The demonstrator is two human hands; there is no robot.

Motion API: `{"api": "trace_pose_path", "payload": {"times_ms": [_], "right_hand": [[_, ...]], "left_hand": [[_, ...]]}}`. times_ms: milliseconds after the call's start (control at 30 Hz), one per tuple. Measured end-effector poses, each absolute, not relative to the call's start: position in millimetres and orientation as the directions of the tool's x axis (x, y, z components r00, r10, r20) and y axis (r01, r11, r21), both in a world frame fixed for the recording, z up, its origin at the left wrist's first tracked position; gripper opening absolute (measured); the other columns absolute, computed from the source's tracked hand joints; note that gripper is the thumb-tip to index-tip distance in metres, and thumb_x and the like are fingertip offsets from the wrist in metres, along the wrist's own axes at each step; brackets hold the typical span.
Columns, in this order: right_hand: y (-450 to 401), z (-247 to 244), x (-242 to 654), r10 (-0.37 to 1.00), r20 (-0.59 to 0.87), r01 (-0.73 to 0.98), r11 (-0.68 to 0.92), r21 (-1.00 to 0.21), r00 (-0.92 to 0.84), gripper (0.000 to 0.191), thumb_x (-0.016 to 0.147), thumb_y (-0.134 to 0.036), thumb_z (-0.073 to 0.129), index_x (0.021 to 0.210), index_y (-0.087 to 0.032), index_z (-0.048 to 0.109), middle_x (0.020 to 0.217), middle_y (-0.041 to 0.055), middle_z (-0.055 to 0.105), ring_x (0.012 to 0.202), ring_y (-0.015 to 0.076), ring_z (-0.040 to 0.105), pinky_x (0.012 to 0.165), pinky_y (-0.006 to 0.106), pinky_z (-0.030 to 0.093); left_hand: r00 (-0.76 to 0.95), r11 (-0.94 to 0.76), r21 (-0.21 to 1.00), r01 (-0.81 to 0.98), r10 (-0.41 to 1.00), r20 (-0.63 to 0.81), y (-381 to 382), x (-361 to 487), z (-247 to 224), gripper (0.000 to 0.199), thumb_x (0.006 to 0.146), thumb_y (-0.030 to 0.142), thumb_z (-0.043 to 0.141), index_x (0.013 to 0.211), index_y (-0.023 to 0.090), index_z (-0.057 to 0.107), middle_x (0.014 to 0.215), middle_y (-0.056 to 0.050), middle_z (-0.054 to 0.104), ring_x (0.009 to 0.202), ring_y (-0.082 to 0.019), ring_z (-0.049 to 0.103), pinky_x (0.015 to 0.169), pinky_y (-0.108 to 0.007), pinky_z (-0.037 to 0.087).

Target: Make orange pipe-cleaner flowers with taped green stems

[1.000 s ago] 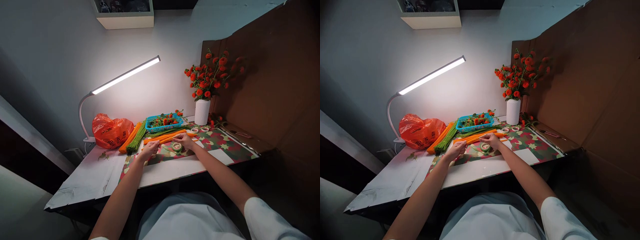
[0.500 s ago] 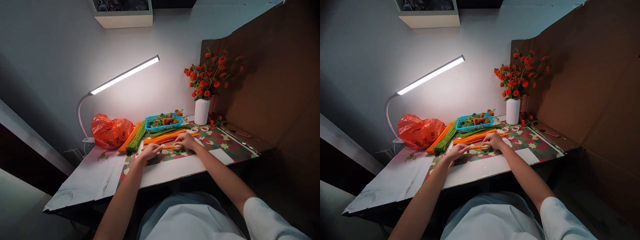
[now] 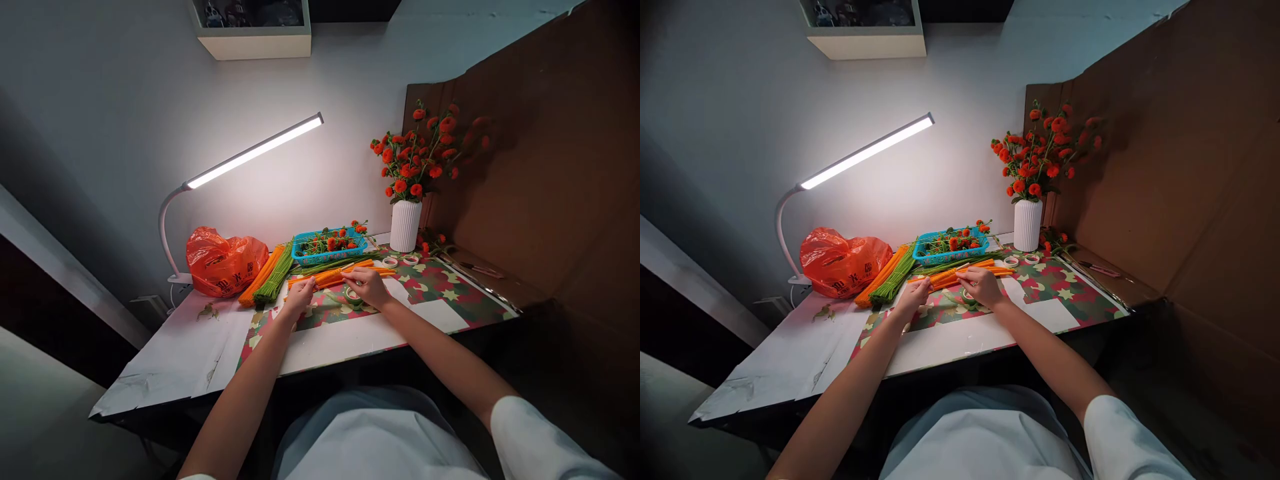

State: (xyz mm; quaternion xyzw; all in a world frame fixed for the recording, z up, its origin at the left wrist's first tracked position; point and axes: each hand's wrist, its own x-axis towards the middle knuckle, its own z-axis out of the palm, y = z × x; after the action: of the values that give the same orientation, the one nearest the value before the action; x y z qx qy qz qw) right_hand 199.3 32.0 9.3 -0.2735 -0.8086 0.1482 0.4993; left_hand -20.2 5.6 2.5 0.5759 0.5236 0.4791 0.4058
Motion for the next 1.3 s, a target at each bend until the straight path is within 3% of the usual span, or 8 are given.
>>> {"api": "trace_pose_path", "payload": {"times_ms": [167,333,433,533,633,767,900,1300], "right_hand": [[52,1,202,0.776,0.561,0.034,0.594,-0.804,-0.288,0.032,0.068,-0.050,0.070,0.078,-0.019,0.076,0.074,0.0065,0.068,0.070,0.0191,0.062,0.063,0.031,0.049],[65,3,210,0.854,0.297,-0.027,0.316,-0.948,-0.426,0.041,0.050,-0.050,0.080,0.071,-0.016,0.074,0.080,0.0080,0.072,0.071,0.0195,0.064,0.065,0.032,0.051],[64,8,216,0.874,0.233,0.039,0.275,-0.961,-0.427,0.042,0.046,-0.049,0.081,0.067,-0.014,0.073,0.078,0.0082,0.072,0.067,0.0180,0.062,0.061,0.030,0.049],[63,10,219,0.882,0.208,0.111,0.278,-0.954,-0.424,0.042,0.043,-0.049,0.082,0.059,-0.012,0.070,0.062,0.0048,0.067,0.057,0.0144,0.056,0.053,0.027,0.043],[62,11,221,0.873,0.181,0.161,0.280,-0.947,-0.452,0.041,0.043,-0.049,0.083,0.055,-0.012,0.068,0.052,0.0001,0.059,0.050,0.0099,0.048,0.049,0.024,0.037],[60,15,223,0.837,0.146,0.224,0.303,-0.926,-0.527,0.037,0.047,-0.044,0.082,0.063,-0.013,0.072,0.057,0.0012,0.061,0.053,0.0102,0.048,0.051,0.024,0.038],[60,16,224,0.827,0.294,0.174,0.418,-0.892,-0.479,0.031,0.053,-0.042,0.079,0.064,-0.014,0.071,0.065,0.0029,0.063,0.062,0.0135,0.054,0.058,0.026,0.043],[64,13,227,0.761,0.365,0.160,0.516,-0.841,-0.536,0.021,0.074,-0.034,0.060,0.078,-0.016,0.069,0.084,0.0055,0.064,0.077,0.0161,0.059,0.069,0.028,0.047]], "left_hand": [[0.122,-0.078,0.996,0.041,0.990,0.072,2,-19,8,0.050,0.068,0.067,0.056,0.063,0.020,0.040,0.046,0.012,0.015,0.039,-0.004,0.011,0.041,-0.019,0.012],[0.151,-0.149,0.977,0.153,0.981,0.126,0,-19,9,0.051,0.072,0.065,0.053,0.057,0.021,0.033,0.048,0.009,0.019,0.041,-0.004,0.015,0.041,-0.021,0.013],[0.131,-0.247,0.917,0.314,0.968,0.216,1,-22,6,0.052,0.076,0.064,0.048,0.054,0.020,0.032,0.049,0.007,0.024,0.043,-0.006,0.019,0.043,-0.022,0.016],[0.109,-0.315,0.835,0.450,0.948,0.299,1,-24,1,0.054,0.078,0.064,0.043,0.051,0.020,0.028,0.049,0.005,0.024,0.046,-0.007,0.021,0.046,-0.023,0.017],[0.113,-0.311,0.803,0.509,0.948,0.296,0,-24,-1,0.056,0.080,0.065,0.039,0.050,0.020,0.025,0.049,0.005,0.021,0.044,-0.007,0.020,0.046,-0.024,0.016],[0.158,-0.273,0.800,0.534,0.962,0.222,-3,-22,-1,0.056,0.077,0.066,0.045,0.051,0.021,0.024,0.045,0.006,0.018,0.040,-0.006,0.020,0.044,-0.024,0.012],[0.176,-0.252,0.790,0.559,0.967,0.183,-5,-22,2,0.056,0.076,0.066,0.047,0.050,0.020,0.026,0.044,0.007,0.018,0.039,-0.006,0.019,0.043,-0.024,0.011],[0.207,-0.301,0.709,0.638,0.953,0.220,-5,-22,3,0.053,0.080,0.059,0.045,0.051,0.020,0.024,0.043,0.006,0.021,0.041,-0.006,0.018,0.043,-0.024,0.012]]}}
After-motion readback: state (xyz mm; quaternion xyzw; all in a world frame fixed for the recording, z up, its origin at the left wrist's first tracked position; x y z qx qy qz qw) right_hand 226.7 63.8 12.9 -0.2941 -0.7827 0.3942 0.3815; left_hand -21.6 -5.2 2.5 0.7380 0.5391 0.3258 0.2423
